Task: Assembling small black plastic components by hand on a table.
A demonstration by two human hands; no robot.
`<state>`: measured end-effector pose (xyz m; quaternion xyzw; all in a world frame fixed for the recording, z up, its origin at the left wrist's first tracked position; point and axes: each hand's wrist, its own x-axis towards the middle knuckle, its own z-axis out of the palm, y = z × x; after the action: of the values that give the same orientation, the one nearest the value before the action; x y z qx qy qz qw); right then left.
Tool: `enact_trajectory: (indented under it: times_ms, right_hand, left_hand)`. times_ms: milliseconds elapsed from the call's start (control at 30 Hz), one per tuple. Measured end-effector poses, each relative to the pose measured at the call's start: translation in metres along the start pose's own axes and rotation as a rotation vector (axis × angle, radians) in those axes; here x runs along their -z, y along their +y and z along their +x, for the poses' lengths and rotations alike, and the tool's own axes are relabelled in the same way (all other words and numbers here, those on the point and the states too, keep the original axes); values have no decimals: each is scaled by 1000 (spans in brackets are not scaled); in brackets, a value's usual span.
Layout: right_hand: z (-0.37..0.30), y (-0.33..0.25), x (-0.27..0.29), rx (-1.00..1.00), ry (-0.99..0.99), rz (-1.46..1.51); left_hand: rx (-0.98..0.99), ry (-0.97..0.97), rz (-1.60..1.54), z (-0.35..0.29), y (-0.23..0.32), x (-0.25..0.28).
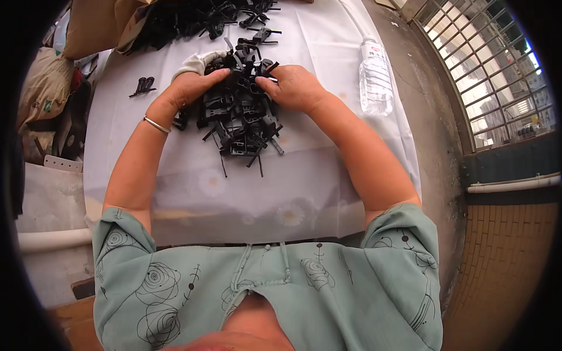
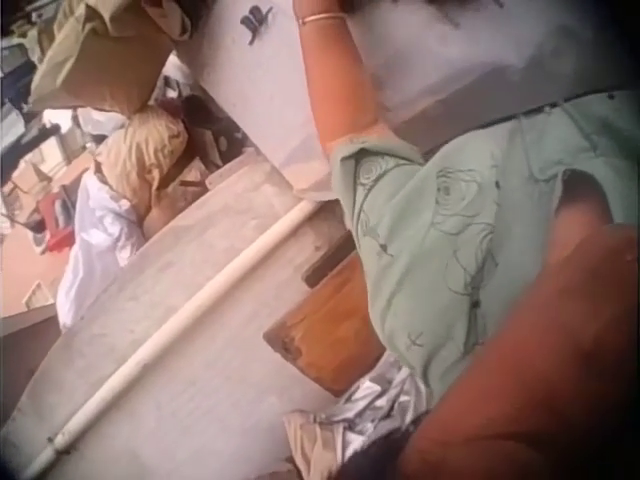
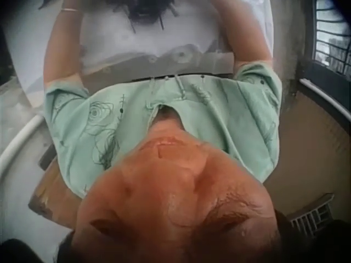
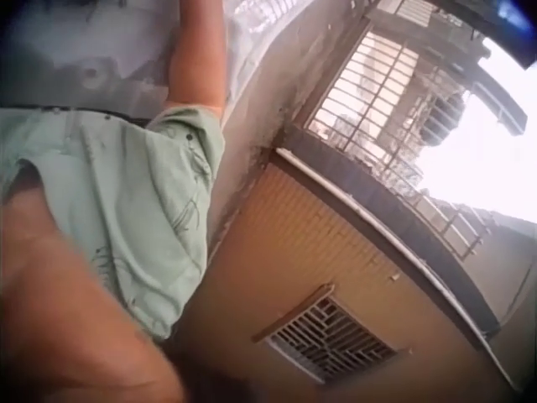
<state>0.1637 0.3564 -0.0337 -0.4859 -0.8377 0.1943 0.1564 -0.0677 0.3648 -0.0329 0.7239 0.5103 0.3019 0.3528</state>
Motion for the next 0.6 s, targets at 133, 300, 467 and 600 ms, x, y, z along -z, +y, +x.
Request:
enact_trajectory:
  times_ms: [133,300,467,600]
  right_hand:
    - [-49,-9,8,103,19,48]
    - [-103,-10,19,167,224,78]
    - [-149,-19,13,193,201,190]
    - [-157,-30,11,172,301,49]
  left_hand:
    - [-96,-106,41,-45,22,-2]
    - [-112,-4,423,-93,54,5]
    - [-531,410,804,-126,83,29]
    - [-539,506,550,-150,89,18]
